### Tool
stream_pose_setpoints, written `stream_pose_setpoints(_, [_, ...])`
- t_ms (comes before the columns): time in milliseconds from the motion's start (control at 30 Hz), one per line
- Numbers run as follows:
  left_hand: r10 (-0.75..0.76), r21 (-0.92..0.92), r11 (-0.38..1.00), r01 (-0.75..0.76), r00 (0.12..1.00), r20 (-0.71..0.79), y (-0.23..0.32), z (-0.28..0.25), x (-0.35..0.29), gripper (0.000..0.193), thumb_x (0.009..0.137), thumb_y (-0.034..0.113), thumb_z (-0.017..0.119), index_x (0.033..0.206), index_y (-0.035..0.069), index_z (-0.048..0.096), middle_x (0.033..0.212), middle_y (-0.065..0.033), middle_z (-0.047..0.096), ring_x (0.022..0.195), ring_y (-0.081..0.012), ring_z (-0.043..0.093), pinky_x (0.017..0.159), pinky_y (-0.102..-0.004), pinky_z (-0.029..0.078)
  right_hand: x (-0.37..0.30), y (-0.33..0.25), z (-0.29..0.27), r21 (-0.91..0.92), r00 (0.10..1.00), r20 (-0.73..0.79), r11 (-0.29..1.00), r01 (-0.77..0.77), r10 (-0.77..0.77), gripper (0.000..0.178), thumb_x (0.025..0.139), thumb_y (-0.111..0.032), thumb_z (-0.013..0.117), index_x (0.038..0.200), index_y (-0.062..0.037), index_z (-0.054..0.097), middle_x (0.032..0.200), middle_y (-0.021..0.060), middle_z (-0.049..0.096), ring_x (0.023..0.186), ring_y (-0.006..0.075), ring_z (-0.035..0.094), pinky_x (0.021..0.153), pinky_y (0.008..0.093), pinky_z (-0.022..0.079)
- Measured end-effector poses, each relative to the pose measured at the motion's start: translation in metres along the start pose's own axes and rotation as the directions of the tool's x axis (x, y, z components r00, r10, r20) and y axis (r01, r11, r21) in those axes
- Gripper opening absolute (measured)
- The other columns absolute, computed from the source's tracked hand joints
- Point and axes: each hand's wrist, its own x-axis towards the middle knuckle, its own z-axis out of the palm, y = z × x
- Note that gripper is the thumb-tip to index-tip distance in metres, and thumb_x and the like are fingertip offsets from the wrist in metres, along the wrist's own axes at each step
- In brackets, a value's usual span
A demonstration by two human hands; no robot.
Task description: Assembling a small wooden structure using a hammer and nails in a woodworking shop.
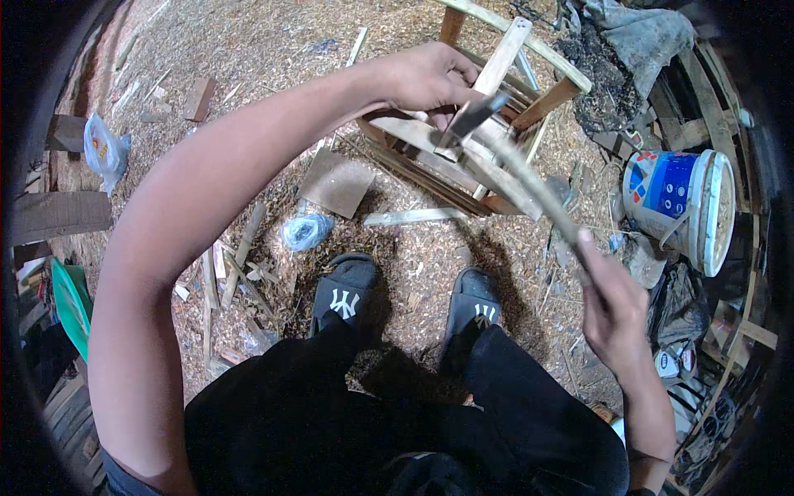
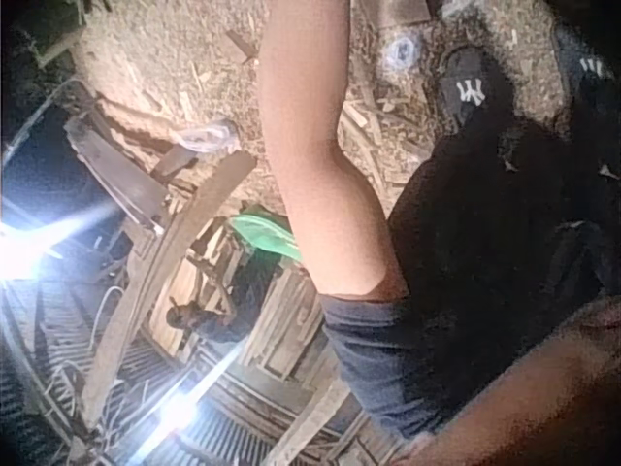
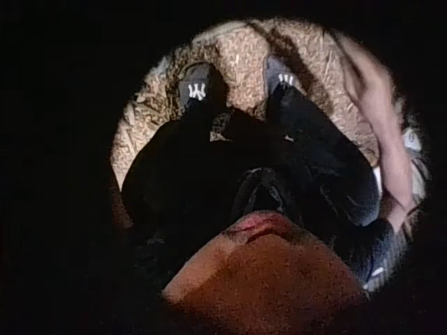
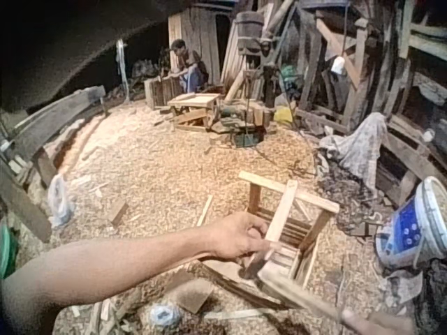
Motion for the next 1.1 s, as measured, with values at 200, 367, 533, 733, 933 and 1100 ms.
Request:
stream_pose_setpoints(200, [0.047,-0.039,0.998,-0.048,0.999,-0.025,0.002,0.005,-0.002,0.047,0.09,0.035,0.078,0.108,-0.006,0.067,0.082,-0.0116,0.073,0.062,-0.0111,0.068,0.058,-0.0243,0.057,-0.003,-0.006,-0.005,-0.036,0.964,0.235,0.992,-0.117,0.122,0.068,0.083,0.016,0.063,0.146,-0.0055,0.053,0.089,0.018,0.064,0.068,0.0289,0.06,0.067,0.0373,0.052])
stream_pose_setpoints(367, [0.048,-0.099,0.994,-0.05,0.999,-0.022,-0.001,0.002,-0.003,0.044,0.091,0.031,0.078,0.109,-0.008,0.067,0.081,-0.0113,0.072,0.06,-0.0113,0.067,0.056,-0.0243,0.056,-0.003,-0.002,0.003,-0.047,0.968,-0.251,0.999,0.012,-0.024,0.07,0.085,0.013,0.065,0.149,-0.0119,0.052,0.08,0.015,0.057,0.061,0.0234,0.053,0.063,0.0391,0.049])
stream_pose_setpoints(533, [0.026,-0.076,0.997,-0.023,0.999,0.046,0.007,0.007,-0.008,0.046,0.09,0.034,0.078,0.11,-0.006,0.067,0.08,-0.011,0.072,0.06,-0.011,0.067,0.056,-0.0245,0.055,0.0,-0.006,-0.008,-0.079,0.929,0.318,0.982,-0.171,0.188,0.067,0.083,0.017,0.062,0.147,0.0051,0.047,0.102,0.0243,0.068,0.076,0.0297,0.065,0.074,0.0354,0.054])
stream_pose_setpoints(733, [-0.014,-0.027,1.0,0.014,1.0,0.009,0.008,0.004,-0.005,0.055,0.089,0.038,0.079,0.118,-0.007,0.064,0.081,-0.0107,0.072,0.061,-0.0105,0.066,0.055,-0.0241,0.055,-0.004,-0.006,-0.003,-0.021,0.998,0.013,0.997,-0.069,0.069,0.068,0.083,0.016,0.063,0.147,-0.0023,0.051,0.081,0.0166,0.058,0.064,0.0284,0.056,0.065,0.039,0.051])
stream_pose_setpoints(933, [0.053,-0.099,0.994,-0.054,0.999,-0.005,0.005,0.002,-0.003,0.056,0.09,0.038,0.078,0.116,-0.009,0.064,0.08,-0.0109,0.072,0.059,-0.0126,0.067,0.054,-0.0251,0.053,-0.008,-0.003,0.0,-0.055,0.979,-0.191,0.997,0.059,-0.069,0.066,0.08,0.018,0.064,0.144,0.0059,0.051,0.092,0.0207,0.065,0.07,0.0281,0.061,0.064,0.0354,0.051])
stream_pose_setpoints(1100, [-0.027,-0.013,1.0,0.027,1.0,0.001,0.005,0.003,-0.004,0.052,0.09,0.038,0.078,0.112,-0.007,0.065,0.079,-0.0113,0.072,0.061,-0.0124,0.067,0.056,-0.0251,0.055,-0.003,-0.004,-0.002,-0.038,0.964,0.247,0.995,-0.089,0.095,0.064,0.081,0.019,0.062,0.143,0.0049,0.052,0.088,0.0169,0.063,0.065,0.0262,0.059,0.064,0.0347,0.051])
